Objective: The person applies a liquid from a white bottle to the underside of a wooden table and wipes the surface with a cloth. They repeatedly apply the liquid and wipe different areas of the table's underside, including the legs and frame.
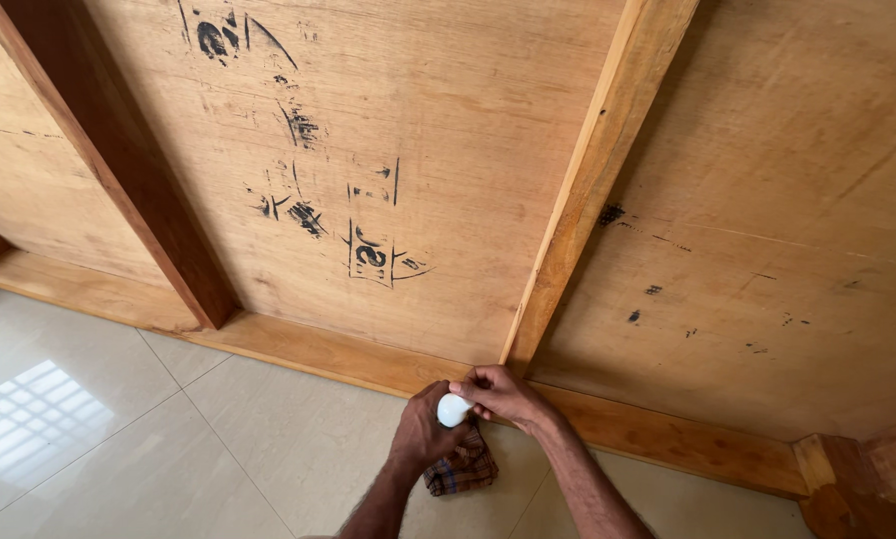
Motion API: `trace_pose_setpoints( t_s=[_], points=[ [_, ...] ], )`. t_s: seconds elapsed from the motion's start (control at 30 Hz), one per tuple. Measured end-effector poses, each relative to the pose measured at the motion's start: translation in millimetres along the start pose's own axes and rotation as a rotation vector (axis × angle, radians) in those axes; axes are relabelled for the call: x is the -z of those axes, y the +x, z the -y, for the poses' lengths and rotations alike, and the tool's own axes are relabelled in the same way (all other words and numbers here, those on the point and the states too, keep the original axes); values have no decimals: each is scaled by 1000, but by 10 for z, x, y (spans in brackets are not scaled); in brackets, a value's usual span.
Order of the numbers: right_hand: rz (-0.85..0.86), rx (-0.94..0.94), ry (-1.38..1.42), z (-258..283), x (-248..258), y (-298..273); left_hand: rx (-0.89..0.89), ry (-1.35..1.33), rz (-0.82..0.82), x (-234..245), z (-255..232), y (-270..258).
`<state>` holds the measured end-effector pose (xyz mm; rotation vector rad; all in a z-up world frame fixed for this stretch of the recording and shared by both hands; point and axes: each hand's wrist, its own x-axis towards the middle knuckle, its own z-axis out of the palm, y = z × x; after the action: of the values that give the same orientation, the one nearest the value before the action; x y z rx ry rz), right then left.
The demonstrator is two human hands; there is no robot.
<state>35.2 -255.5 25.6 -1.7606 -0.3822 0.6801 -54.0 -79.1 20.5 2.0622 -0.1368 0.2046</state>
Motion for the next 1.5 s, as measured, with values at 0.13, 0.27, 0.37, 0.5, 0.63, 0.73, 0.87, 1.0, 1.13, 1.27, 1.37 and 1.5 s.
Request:
trace_pose_setpoints(
  t_s=[0.13, 0.27, 0.37, 0.5, 0.63, 0.73, 0.87, 1.0, 1.13, 1.27, 1.37, 1.5],
  points=[
    [-41, 69, -25, 21, 14, -22, -26, 33, -2, -52, 54, -5],
    [-11, 10, 55, 20, 69, -76, 0, 33, 26, -87, 52, 22],
    [-17, 10, 80, -31, 80, -83, 37, 64, 44, -107, 60, 27],
    [-45, -13, 100, -82, 76, -101, 42, 115, 28, -153, 105, 30],
    [-128, -32, 52, 17, 24, -121, 88, 93, -20, -162, 191, 39],
    [-240, 152, -265, 163, 11, -149, 104, 32, -139, -44, 305, 89],
    [-266, 304, -172, 332, 47, -171, 60, -32, -259, -29, 325, 181],
    [-267, 293, -210, 338, -25, -186, 123, -135, -222, -69, 308, 181],
    [-231, 657, -385, 60, -160, -132, 219, -149, -153, -150, 483, 249],
    [-490, 287, -221, -269, -254, 10, 270, -164, -131, -160, 743, 460],
    [-530, 262, -131, -583, -383, 17, 157, 4, -121, -26, 808, 523],
    [-406, 236, -174, -944, -810, -90, 74, 296, -146, 249, 567, 553]
  ],
)
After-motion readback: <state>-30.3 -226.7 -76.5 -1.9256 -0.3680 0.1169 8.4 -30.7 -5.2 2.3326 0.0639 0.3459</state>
